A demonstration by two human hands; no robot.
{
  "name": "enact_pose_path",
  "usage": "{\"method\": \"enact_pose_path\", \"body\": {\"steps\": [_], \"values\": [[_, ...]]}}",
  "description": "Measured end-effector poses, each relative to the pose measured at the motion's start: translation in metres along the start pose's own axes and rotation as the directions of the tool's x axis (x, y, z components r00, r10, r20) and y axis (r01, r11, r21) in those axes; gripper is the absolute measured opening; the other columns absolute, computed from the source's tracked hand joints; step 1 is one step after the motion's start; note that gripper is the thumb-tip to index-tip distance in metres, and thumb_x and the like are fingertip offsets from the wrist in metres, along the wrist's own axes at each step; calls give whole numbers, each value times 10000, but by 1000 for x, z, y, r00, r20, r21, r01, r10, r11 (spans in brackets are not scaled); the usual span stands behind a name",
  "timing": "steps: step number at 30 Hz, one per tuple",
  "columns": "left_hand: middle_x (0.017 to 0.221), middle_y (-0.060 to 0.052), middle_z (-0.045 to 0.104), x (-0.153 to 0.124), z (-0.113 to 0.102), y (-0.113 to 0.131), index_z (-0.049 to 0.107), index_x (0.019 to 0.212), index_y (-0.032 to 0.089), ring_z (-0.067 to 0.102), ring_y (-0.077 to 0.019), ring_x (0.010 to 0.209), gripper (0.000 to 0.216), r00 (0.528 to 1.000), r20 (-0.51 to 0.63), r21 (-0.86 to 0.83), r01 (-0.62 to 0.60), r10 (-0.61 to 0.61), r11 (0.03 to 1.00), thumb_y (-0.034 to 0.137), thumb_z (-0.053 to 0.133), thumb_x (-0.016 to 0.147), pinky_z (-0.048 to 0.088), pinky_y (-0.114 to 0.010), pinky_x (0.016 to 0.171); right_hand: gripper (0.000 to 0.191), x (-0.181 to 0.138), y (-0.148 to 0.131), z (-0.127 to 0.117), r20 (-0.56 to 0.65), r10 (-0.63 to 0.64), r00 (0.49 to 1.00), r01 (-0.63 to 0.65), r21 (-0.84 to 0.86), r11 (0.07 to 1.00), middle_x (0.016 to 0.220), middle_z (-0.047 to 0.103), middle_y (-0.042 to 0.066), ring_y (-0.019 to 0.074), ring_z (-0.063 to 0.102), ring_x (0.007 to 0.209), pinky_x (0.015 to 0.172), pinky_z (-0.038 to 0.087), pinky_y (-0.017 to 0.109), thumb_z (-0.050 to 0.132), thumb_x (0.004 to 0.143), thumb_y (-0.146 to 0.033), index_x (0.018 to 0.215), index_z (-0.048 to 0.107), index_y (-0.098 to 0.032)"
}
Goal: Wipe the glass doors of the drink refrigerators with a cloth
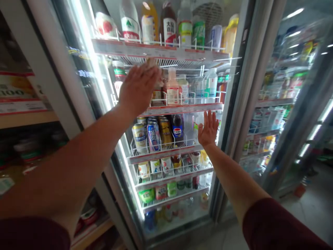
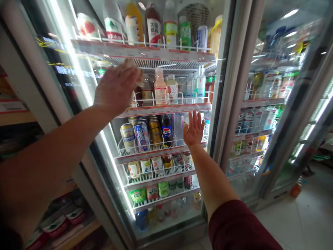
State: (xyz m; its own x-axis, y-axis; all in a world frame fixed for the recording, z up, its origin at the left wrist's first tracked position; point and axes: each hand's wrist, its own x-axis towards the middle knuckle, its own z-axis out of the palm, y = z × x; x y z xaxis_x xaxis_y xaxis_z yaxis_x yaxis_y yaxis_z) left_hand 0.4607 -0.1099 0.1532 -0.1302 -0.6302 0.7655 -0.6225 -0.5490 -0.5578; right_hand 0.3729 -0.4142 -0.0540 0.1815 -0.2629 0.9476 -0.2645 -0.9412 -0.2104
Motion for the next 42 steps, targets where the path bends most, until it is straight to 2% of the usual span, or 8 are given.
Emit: {"method": "enact_pose_path", "body": {"steps": [3,8,17,22,27,33,39,42], "values": [[1740,-151,423,-6,6,10,438,1675,55,286,-331,1674,522,992,-106,25,74,-71,997,151,370,1166,231,-558,1396,682,0,1,1,0,2,1000,-2,4,1000,1769,417,136,296,266,1701,1366,266,577,305,1071,-355,1715,424,-165],[1637,-48,581,-23,24,41,562,1595,213,481,-215,1581,524,876,75,-88,-471,477,878,31,418,1125,374,-462,1367,681,0,4,5,-41,-19,999,19,9,1000,1758,435,142,295,297,1691,1362,268,580,281,1074,-378,1693,455,-152],[1688,-78,516,22,24,35,532,1618,183,341,-243,1653,488,994,-92,-134,-67,55,989,131,432,1143,269,-546,1402,679,0,3,4,-55,-15,998,16,15,1000,1752,445,148,296,307,1688,1367,256,584,274,1076,-386,1675,484,-146],[1623,18,598,32,31,59,686,1477,278,491,-187,1576,484,726,130,-316,-615,675,722,80,514,1070,345,-399,1378,690,1,3,4,-23,-4,1000,6,55,998,1757,435,150,306,288,1693,1356,261,630,274,1073,-399,1701,446,-169],[1724,-143,454,76,17,39,469,1661,94,325,-295,1662,495,988,-51,-92,-147,142,985,150,350,1184,242,-601,1387,688,0,4,5,-48,-15,999,16,34,999,1755,437,154,306,299,1692,1359,267,609,275,1073,-396,1692,455,-155],[1580,85,634,67,27,70,726,1438,334,525,-126,1536,424,829,123,-194,-519,546,832,118,609,1091,345,-304,1362,675,0,3,3,-49,-17,999,15,-31,999,1749,448,148,297,309,1691,1361,280,564,276,1077,-379,1681,473,-153],[1718,-169,455,65,10,25,463,1651,78,320,-242,1649,473,992,-108,-89,-72,62,993,209,298,1228,219,-601,1395,682,0,3,2,-34,-11,999,12,8,1000,1735,456,165,309,323,1677,1345,289,597,291,1050,-379,1660,491,-150],[1702,-94,499,31,18,34,518,1630,171,305,-218,1668,455,982,-24,-114,-187,186,976,163,374,1199,250,-534,1401,674,1,0,-1,-65,-2,998,5,59,998,1699,485,189,330,350,1649,1329,300,625,302,1038,-392,1619,521,-129]]}}
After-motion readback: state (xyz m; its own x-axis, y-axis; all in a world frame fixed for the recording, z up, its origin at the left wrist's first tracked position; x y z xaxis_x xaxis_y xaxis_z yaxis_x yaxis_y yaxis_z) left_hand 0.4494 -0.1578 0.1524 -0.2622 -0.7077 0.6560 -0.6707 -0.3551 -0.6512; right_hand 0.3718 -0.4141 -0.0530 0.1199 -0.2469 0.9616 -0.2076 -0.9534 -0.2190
